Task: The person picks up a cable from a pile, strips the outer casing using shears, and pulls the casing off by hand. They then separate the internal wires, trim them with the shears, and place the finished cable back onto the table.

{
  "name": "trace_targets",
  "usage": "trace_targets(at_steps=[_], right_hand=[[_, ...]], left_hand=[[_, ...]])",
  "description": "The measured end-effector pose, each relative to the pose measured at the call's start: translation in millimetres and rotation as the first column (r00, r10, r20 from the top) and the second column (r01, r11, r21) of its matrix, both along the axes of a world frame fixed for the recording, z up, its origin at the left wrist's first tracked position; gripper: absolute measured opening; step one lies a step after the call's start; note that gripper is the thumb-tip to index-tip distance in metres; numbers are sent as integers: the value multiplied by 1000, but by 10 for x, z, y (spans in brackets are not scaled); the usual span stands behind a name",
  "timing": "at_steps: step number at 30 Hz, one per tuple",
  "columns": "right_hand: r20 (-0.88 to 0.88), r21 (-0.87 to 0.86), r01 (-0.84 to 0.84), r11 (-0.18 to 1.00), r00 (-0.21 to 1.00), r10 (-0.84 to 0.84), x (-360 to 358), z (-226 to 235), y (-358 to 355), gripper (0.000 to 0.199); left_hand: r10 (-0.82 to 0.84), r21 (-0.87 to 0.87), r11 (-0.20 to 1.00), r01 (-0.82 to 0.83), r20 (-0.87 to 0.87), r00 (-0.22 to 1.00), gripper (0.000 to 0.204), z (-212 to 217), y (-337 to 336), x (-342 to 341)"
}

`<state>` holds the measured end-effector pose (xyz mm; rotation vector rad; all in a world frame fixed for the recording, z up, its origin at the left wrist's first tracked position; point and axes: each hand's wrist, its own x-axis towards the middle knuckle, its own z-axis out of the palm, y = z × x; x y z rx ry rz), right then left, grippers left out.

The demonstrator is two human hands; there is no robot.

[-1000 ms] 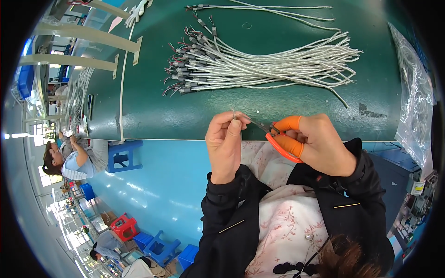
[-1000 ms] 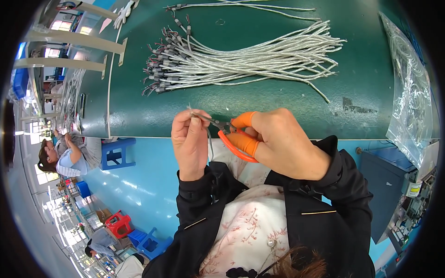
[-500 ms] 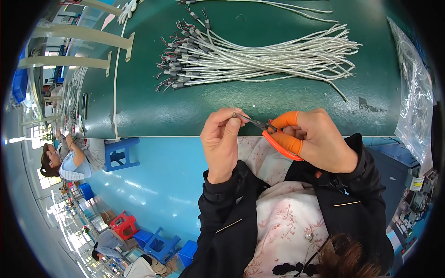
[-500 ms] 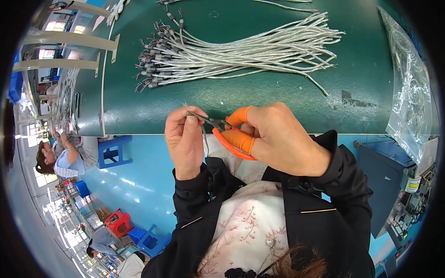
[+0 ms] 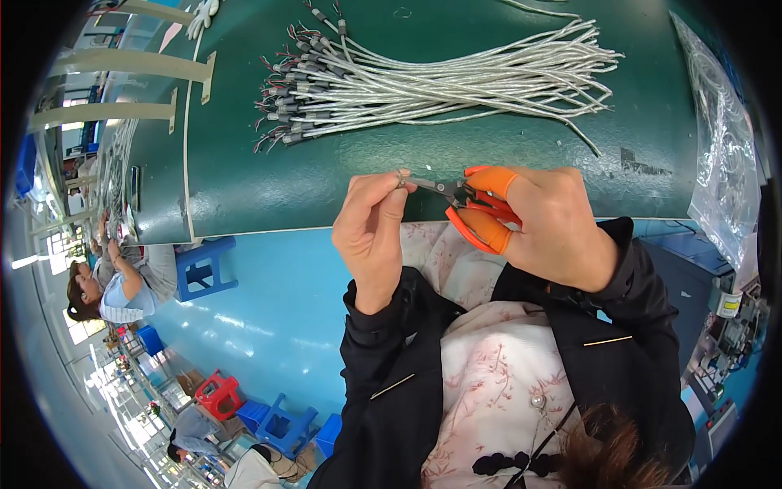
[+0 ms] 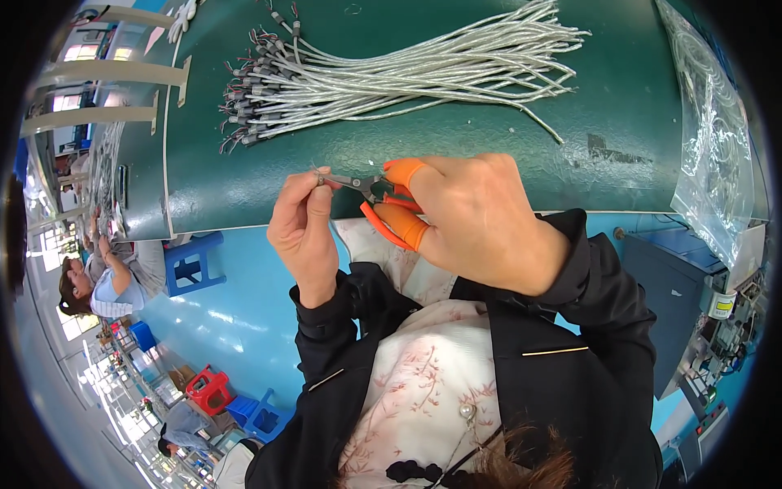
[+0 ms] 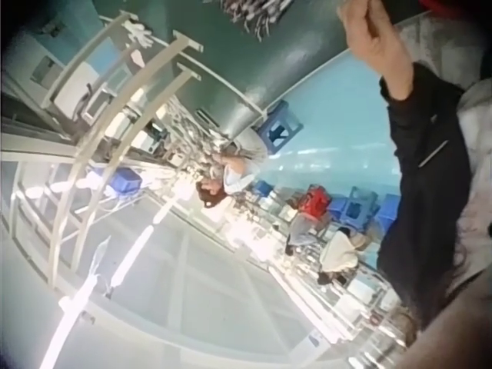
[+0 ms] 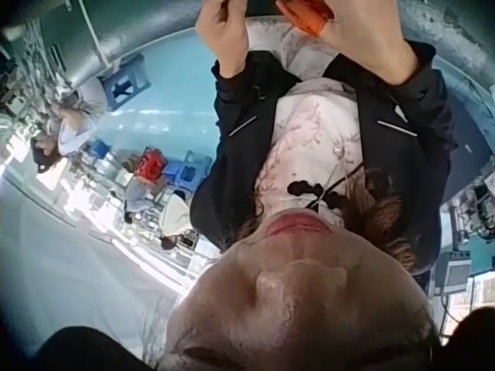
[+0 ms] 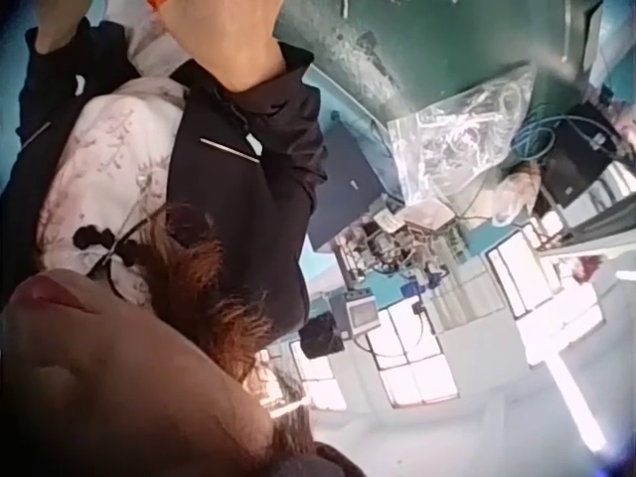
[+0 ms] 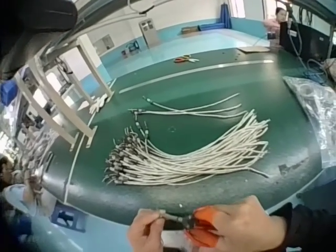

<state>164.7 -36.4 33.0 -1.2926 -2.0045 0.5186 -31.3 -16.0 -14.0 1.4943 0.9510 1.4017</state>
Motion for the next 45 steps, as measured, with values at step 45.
trace_targets(at_steps=[45], right_hand=[[-277,-458,-220,861,956,96,378,-13,132,26]], left_hand=[[-422,-190,900,393,-150,894,16,60,-23,-30]])
